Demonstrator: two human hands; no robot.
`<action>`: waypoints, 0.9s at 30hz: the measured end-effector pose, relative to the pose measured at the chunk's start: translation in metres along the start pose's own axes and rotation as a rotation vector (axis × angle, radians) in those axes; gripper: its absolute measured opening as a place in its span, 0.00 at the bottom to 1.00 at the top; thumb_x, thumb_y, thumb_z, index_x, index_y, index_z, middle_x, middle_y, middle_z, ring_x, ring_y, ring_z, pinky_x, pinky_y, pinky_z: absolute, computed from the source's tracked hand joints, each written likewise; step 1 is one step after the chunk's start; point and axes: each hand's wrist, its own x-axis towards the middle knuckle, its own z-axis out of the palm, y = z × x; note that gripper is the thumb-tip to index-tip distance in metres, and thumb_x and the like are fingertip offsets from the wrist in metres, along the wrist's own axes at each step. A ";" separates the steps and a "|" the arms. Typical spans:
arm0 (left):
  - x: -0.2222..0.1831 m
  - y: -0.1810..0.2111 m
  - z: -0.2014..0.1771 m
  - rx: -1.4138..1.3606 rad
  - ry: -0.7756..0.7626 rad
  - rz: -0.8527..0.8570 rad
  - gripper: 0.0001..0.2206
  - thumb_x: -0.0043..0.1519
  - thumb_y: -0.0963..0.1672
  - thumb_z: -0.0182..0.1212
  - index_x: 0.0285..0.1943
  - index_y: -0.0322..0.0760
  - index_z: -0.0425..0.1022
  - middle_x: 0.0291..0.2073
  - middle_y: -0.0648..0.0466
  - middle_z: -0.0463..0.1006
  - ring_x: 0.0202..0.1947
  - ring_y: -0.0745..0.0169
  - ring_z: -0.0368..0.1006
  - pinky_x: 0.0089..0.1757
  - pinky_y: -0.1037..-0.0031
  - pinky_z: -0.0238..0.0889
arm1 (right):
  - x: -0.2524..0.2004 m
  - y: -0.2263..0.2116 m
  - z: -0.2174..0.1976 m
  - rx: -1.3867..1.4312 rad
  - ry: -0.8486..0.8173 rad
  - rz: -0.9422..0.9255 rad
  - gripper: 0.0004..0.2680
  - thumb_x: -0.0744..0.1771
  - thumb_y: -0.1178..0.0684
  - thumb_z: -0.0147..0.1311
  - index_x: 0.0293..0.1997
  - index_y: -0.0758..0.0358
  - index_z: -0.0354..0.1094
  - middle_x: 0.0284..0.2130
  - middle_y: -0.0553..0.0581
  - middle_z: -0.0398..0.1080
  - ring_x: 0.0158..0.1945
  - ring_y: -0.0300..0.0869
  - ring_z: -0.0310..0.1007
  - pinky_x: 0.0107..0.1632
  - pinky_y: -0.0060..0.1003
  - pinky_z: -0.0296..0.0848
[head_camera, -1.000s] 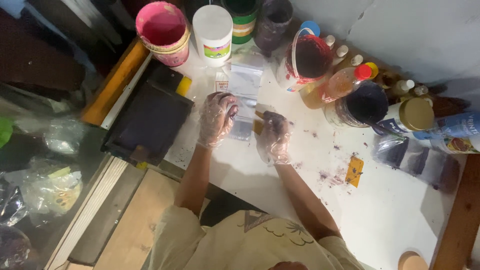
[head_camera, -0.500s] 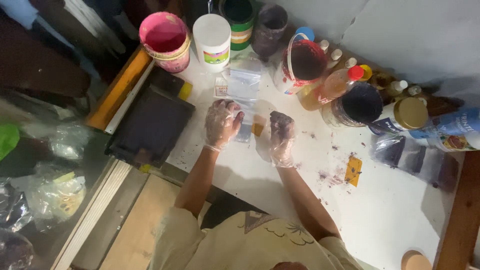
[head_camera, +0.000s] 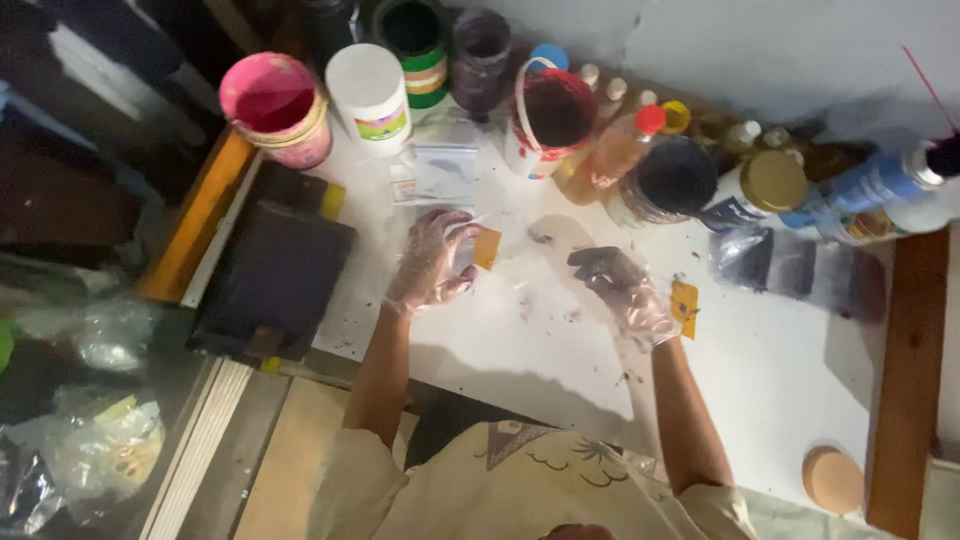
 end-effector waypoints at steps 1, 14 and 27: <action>0.001 0.000 -0.001 -0.099 0.000 0.065 0.29 0.50 0.52 0.69 0.63 0.53 0.70 0.59 0.51 0.69 0.64 0.45 0.63 0.59 0.55 0.55 | -0.006 0.003 -0.015 -0.029 -0.098 0.001 0.04 0.68 0.56 0.57 0.43 0.61 0.77 0.48 0.65 0.75 0.54 0.53 0.77 0.52 0.44 0.75; 0.025 0.034 0.031 0.099 -0.349 0.090 0.26 0.69 0.61 0.43 0.72 0.56 0.65 0.68 0.59 0.68 0.71 0.48 0.57 0.62 0.51 0.52 | -0.029 -0.051 -0.088 0.186 -0.244 0.838 0.09 0.65 0.55 0.61 0.45 0.67 0.77 0.52 0.63 0.74 0.56 0.49 0.74 0.58 0.46 0.72; 0.017 0.043 0.050 0.265 -0.228 0.306 0.28 0.64 0.60 0.52 0.67 0.45 0.70 0.59 0.52 0.77 0.64 0.45 0.68 0.60 0.52 0.60 | -0.060 -0.048 -0.126 -0.048 0.181 0.965 0.12 0.67 0.54 0.50 0.54 0.65 0.72 0.49 0.64 0.74 0.57 0.51 0.72 0.64 0.51 0.66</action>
